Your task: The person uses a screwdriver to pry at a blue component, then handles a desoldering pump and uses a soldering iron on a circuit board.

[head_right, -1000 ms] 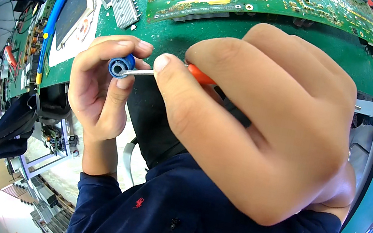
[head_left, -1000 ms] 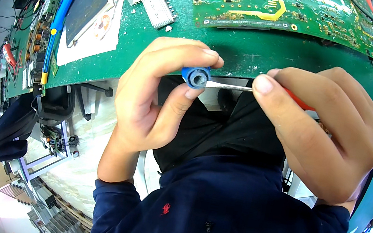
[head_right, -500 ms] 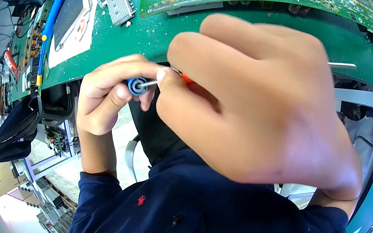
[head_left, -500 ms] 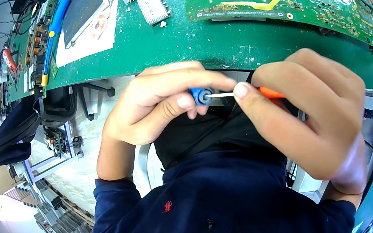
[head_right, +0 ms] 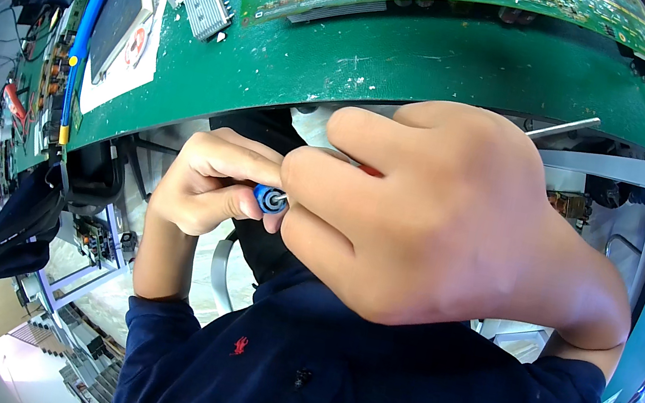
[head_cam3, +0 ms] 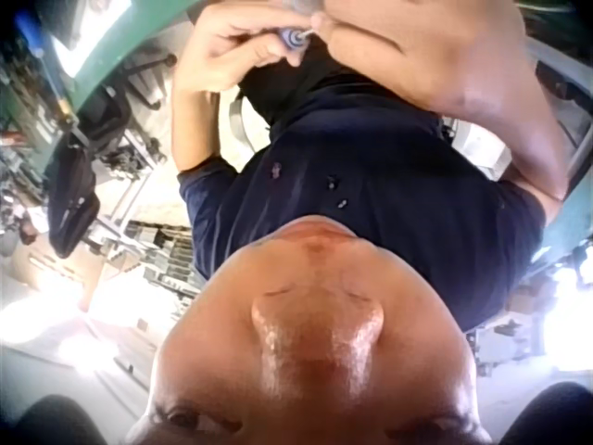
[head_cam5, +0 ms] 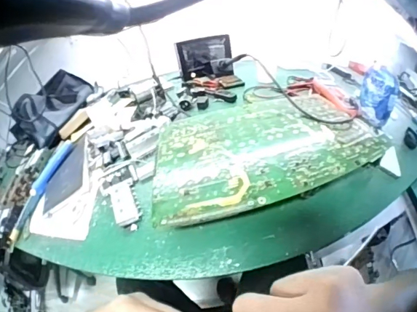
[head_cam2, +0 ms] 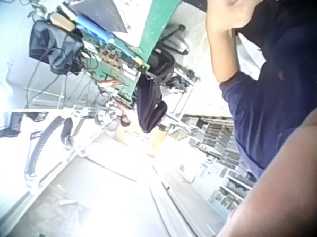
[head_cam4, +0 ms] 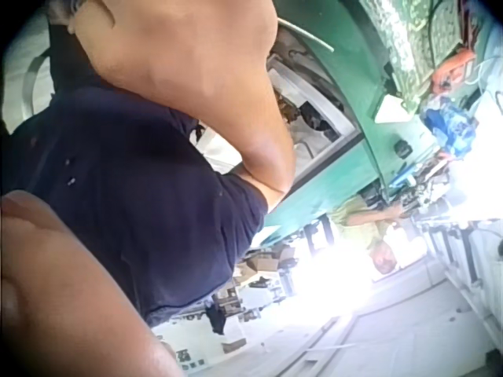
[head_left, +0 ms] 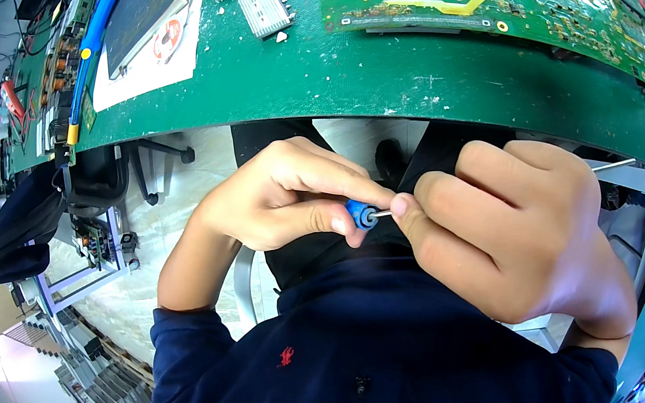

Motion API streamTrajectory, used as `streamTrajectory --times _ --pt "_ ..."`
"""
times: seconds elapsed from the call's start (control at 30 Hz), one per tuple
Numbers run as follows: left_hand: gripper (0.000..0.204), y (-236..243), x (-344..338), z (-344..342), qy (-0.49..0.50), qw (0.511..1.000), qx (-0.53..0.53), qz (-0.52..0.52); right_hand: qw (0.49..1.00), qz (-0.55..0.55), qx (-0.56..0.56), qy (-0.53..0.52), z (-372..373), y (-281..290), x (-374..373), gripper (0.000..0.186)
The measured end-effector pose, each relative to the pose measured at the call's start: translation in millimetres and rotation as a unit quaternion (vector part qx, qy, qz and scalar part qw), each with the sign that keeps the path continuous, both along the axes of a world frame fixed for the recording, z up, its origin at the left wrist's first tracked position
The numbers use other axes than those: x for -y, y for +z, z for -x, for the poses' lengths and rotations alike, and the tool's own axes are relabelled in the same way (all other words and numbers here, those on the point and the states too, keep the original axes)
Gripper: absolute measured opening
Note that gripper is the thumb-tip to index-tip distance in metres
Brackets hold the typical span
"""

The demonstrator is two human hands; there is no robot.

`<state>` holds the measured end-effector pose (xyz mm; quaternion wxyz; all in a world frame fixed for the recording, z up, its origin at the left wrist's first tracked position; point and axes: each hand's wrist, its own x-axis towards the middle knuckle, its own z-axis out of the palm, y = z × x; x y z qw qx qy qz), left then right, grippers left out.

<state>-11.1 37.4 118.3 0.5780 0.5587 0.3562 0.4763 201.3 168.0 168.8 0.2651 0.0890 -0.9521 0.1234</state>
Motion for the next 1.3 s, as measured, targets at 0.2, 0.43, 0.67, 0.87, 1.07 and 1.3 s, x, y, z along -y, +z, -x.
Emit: streamTrajectory --times 0.2,0.43,0.67,0.87,1.07,1.3 --pt "0.029 7 4 -4 0.025 0.999 -0.013 0.046 0.999 -0.021 0.023 -0.028 -1 3 5 0.014" --pt "0.026 23 4 -17 0.109 0.974 -0.184 0.078 0.996 -0.052 0.037 -0.055 2 -4 3 0.014" --pt "0.034 9 7 -11 0.079 0.996 -0.050 0.004 0.999 0.042 -0.013 0.014 1 -7 -15 0.017" --pt "0.026 2 13 -17 0.019 0.989 0.101 0.106 0.997 0.059 -0.037 0.046 0 -10 -11 0.018" --pt "0.030 -6 13 -18 0.006 0.998 -0.025 0.050 0.999 0.027 -0.011 0.015 -7 -8 -5 0.018" --pt "0.032 -9 12 -14 -0.051 0.995 0.033 0.076 0.999 0.030 0.001 0.031 -7 -10 -1 0.015"
